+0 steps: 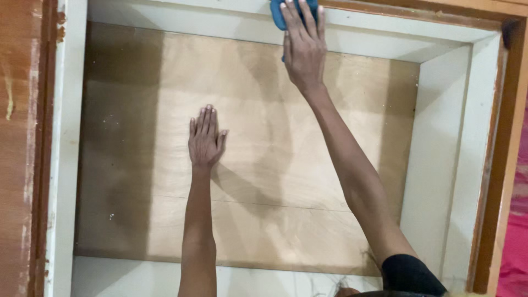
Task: The person sands the interior surface and edges of a wooden cabinet drawer using a blue sanding block held in the right hand.
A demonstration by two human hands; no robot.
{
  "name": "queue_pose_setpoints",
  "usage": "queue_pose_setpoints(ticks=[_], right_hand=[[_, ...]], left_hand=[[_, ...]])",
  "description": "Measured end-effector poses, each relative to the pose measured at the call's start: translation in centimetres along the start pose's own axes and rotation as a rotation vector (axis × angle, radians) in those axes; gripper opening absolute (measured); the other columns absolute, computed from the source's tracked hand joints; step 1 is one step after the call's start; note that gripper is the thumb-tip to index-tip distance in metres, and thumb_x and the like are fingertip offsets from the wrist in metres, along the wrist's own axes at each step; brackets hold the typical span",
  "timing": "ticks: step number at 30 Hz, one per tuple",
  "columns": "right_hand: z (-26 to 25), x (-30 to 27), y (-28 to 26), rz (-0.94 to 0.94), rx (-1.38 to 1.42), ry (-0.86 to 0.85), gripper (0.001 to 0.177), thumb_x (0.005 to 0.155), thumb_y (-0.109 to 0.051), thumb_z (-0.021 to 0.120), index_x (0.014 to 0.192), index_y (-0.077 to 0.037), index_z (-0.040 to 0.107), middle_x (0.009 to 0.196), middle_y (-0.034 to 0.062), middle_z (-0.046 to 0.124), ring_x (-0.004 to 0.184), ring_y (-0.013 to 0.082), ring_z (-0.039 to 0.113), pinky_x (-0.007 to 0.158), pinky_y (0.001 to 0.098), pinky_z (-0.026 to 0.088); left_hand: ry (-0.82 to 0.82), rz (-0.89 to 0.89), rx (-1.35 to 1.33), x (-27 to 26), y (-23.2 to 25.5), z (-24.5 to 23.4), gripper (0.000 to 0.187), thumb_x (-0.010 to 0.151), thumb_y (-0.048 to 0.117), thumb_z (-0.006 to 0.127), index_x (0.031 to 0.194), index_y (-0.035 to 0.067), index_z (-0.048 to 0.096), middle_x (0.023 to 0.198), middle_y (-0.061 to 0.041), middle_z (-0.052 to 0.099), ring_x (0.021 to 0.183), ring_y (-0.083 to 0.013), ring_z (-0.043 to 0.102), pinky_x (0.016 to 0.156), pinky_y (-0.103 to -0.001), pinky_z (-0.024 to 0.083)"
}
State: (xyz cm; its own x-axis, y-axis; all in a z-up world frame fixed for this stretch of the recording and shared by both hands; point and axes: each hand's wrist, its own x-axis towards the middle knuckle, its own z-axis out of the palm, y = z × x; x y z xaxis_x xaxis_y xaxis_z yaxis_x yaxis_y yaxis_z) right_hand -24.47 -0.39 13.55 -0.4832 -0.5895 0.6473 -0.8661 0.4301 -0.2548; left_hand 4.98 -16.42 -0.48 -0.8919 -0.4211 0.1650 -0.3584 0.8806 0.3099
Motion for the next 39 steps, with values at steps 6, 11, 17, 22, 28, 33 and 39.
queue_pose_setpoints(ticks=[6, 11, 17, 22, 28, 33, 39], right_hand=[[-4.3, 0.8, 4.4, -0.166, -0.12, -0.092, 0.044, 0.11, -0.003, 0.058, 0.154, 0.0, 0.056, 0.159, 0.0151, 0.057, 0.153, 0.0317, 0.044, 0.13, 0.054, 0.023], [-1.1, 4.2, 3.1, -0.308, -0.217, -0.206, 0.049, 0.106, -0.004, 0.062, 0.156, -0.001, 0.057, 0.163, 0.0107, 0.056, 0.154, 0.0277, 0.045, 0.134, 0.0503, 0.024], [-1.1, 5.5, 3.8, -0.603, -0.579, -0.241, 0.051, 0.11, -0.022, 0.066, 0.159, -0.014, 0.054, 0.167, 0.0004, 0.048, 0.158, 0.0136, 0.039, 0.139, 0.0382, 0.019], [-0.8, 6.3, 2.9, -0.64, -0.716, -0.382, 0.07, 0.106, -0.047, 0.063, 0.167, -0.018, 0.048, 0.176, 0.0011, 0.042, 0.164, 0.0158, 0.033, 0.138, 0.0386, 0.016], [2.0, 10.2, -2.6, -0.803, -0.912, -0.339, 0.082, 0.094, -0.042, 0.063, 0.169, -0.022, 0.038, 0.175, -0.0029, 0.033, 0.16, 0.0125, 0.03, 0.135, 0.0342, 0.015], [-0.6, 10.0, -2.3, -0.783, -0.818, -0.524, 0.08, 0.095, -0.042, 0.06, 0.168, -0.016, 0.039, 0.176, 0.0013, 0.035, 0.162, 0.0154, 0.03, 0.135, 0.0342, 0.017], [3.8, 12.9, -4.3, -0.771, -0.742, -0.614, 0.081, 0.096, -0.039, 0.056, 0.169, -0.013, 0.034, 0.176, 0.0069, 0.028, 0.161, 0.0187, 0.025, 0.133, 0.0358, 0.016]], left_hand=[[-0.009, -0.046, -0.073, 0.6, -0.3, -0.5, 0.068, 0.108, 0.045, 0.04, 0.162, 0.004, 0.031, 0.17, -0.011, 0.029, 0.158, -0.0266, 0.023, 0.129, -0.047, 0.014], [0.037, -0.083, -0.125, 0.6, -0.3, -0.3, 0.066, 0.108, 0.042, 0.043, 0.162, 0.005, 0.034, 0.17, -0.011, 0.031, 0.159, -0.0246, 0.026, 0.131, -0.047, 0.019], [0.037, -0.085, -0.125, 0.6, -0.5, -0.3, 0.066, 0.105, 0.041, 0.045, 0.159, 0.004, 0.038, 0.167, -0.012, 0.036, 0.157, -0.0265, 0.029, 0.128, -0.048, 0.021], [0.052, -0.09, -0.139, 0.3, -0.8, -0.5, 0.064, 0.108, 0.041, 0.044, 0.159, 0.003, 0.037, 0.168, -0.012, 0.036, 0.158, -0.0255, 0.03, 0.13, -0.045, 0.021], [0.029, -0.141, -0.152, 0.5, -0.7, -0.9, 0.065, 0.107, 0.041, 0.043, 0.159, 0.004, 0.036, 0.168, -0.01, 0.035, 0.158, -0.0237, 0.028, 0.13, -0.044, 0.021], [0.019, -0.139, -0.135, 0.4, -0.7, -0.9, 0.066, 0.107, 0.041, 0.043, 0.16, 0.004, 0.033, 0.169, -0.01, 0.032, 0.158, -0.0241, 0.025, 0.129, -0.044, 0.02], [0.038, -0.157, -0.179, 0.5, -0.9, -1.4, 0.064, 0.107, 0.039, 0.044, 0.16, 0.005, 0.034, 0.168, -0.009, 0.033, 0.157, -0.0233, 0.026, 0.129, -0.043, 0.02]])
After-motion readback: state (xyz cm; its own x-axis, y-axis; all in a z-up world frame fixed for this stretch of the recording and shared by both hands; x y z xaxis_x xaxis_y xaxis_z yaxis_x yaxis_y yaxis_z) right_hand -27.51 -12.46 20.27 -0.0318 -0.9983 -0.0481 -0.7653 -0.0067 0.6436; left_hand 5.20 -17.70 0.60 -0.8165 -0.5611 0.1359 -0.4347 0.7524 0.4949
